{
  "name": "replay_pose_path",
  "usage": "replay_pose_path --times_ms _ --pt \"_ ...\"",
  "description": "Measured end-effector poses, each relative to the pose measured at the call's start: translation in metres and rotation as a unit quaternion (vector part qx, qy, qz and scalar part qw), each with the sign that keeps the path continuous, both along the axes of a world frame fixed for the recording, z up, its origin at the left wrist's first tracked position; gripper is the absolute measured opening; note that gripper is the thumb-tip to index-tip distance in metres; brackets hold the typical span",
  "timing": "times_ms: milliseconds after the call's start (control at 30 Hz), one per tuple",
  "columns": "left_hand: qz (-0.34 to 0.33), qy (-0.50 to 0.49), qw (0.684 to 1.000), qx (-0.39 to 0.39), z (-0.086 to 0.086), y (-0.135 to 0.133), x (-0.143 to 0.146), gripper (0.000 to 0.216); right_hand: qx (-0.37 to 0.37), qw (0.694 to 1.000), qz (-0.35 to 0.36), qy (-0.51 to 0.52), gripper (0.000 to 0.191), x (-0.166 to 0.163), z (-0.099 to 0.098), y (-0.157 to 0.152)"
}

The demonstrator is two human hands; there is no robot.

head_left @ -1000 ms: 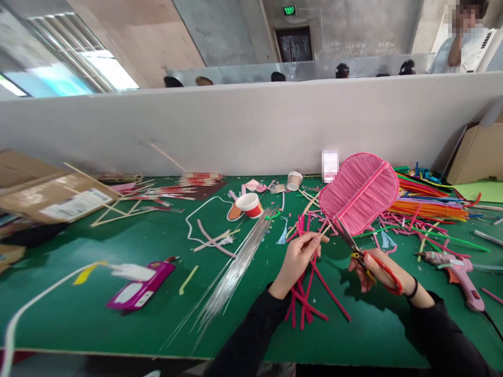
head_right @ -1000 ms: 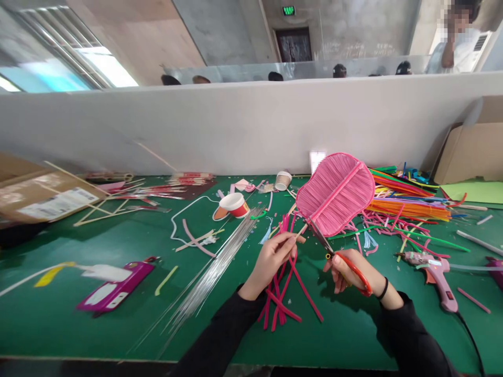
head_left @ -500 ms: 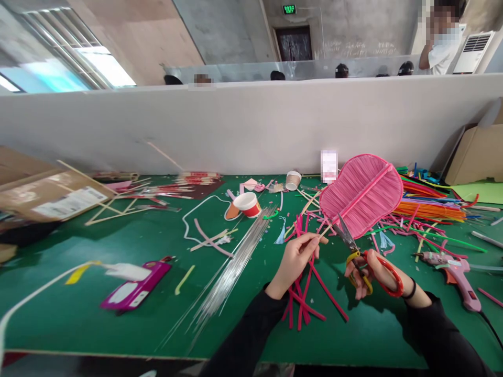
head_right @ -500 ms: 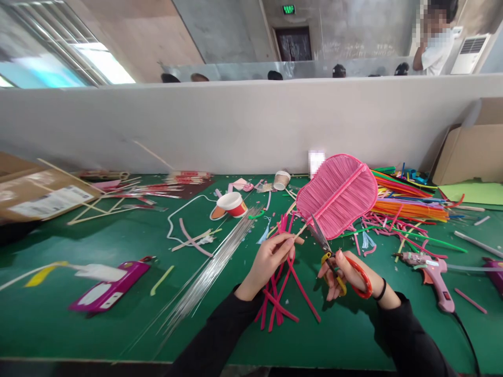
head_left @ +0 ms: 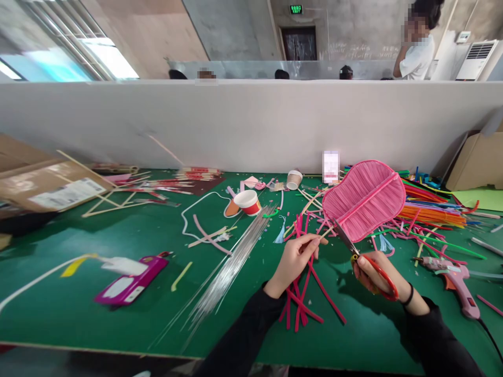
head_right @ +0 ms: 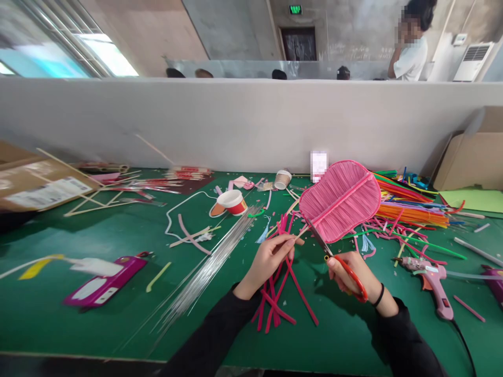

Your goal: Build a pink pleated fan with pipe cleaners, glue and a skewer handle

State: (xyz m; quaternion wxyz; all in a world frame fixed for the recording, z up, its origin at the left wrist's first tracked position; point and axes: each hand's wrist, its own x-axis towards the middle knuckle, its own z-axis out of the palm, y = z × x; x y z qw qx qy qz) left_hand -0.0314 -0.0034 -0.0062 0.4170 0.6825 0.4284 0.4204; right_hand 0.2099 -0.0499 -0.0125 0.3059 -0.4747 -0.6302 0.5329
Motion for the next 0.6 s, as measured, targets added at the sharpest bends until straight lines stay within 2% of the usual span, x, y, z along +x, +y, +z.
replay_pose_path --times_ms 233,433,600 --pt "-0.003 0.008 1.000 0.006 -0.001 0.001 0.000 0.037 -0.008 0.999 -0.024 -0.037 0.068 -0.004 -0.005 0.000" --pt "0.001 0.014 1.000 0.006 -0.004 0.004 0.000 0.037 0.122 0.984 -0.011 -0.130 0.061 -0.009 -0.011 0.002" --pt "-0.004 0.017 1.000 0.007 -0.005 0.005 -0.002 0.037 0.168 0.966 -0.016 -0.194 0.061 -0.011 -0.014 0.004"
